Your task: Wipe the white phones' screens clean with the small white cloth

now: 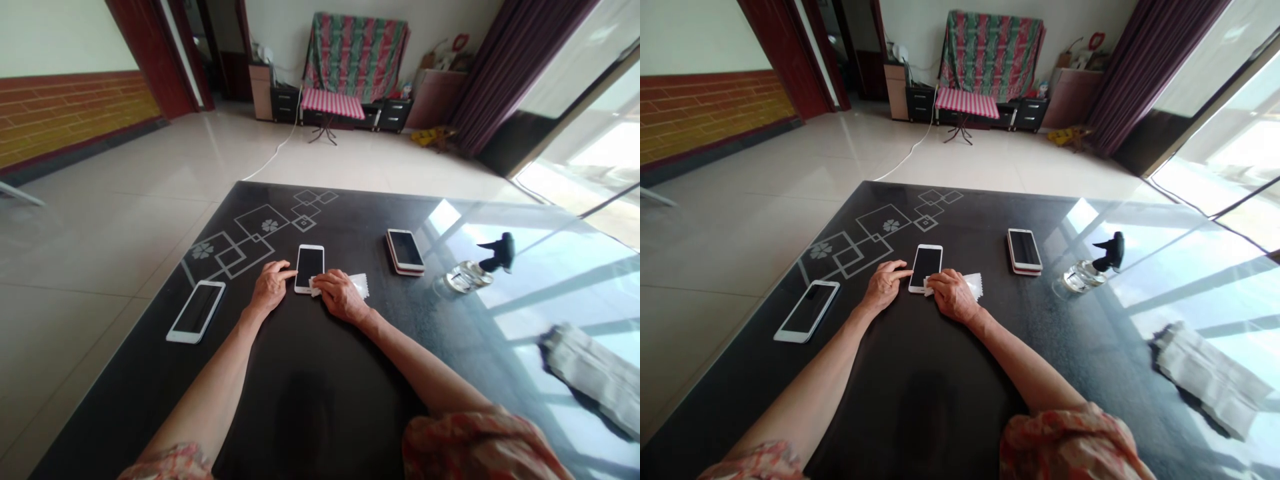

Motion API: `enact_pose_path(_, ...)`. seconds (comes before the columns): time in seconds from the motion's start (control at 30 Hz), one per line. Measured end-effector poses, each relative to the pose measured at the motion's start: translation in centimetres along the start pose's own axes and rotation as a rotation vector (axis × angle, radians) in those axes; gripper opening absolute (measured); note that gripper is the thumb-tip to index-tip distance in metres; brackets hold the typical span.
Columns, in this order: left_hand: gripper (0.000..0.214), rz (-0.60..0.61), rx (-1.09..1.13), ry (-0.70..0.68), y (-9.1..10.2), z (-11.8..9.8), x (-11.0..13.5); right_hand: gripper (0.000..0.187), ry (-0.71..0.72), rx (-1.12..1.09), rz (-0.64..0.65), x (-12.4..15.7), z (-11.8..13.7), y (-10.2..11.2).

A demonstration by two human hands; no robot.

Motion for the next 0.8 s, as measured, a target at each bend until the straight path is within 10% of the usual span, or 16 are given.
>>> enact_pose_path(0.3,0.051,-0.002,-0.007,-0.004,0.1,0.0,0.1,0.027,0.031,-0.035,-0.015,-0.9,-1.4,-0.6)
enact_pose_path(0.8,0.052,-0.009,-0.001,0.003,-0.1,0.2,0.0,0.023,-0.309,0.112,-0.11,-5.2,-9.4,-1.7)
Point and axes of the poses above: each hand's wrist, its own x-axis away from the middle knuckle, its own y-axis out of the back of the hand, z = x × y, the point moved 3 cm from there along -x, towards the middle knuckle, and after that the axes turned 11 degrees about y, right-handed, at the moved point
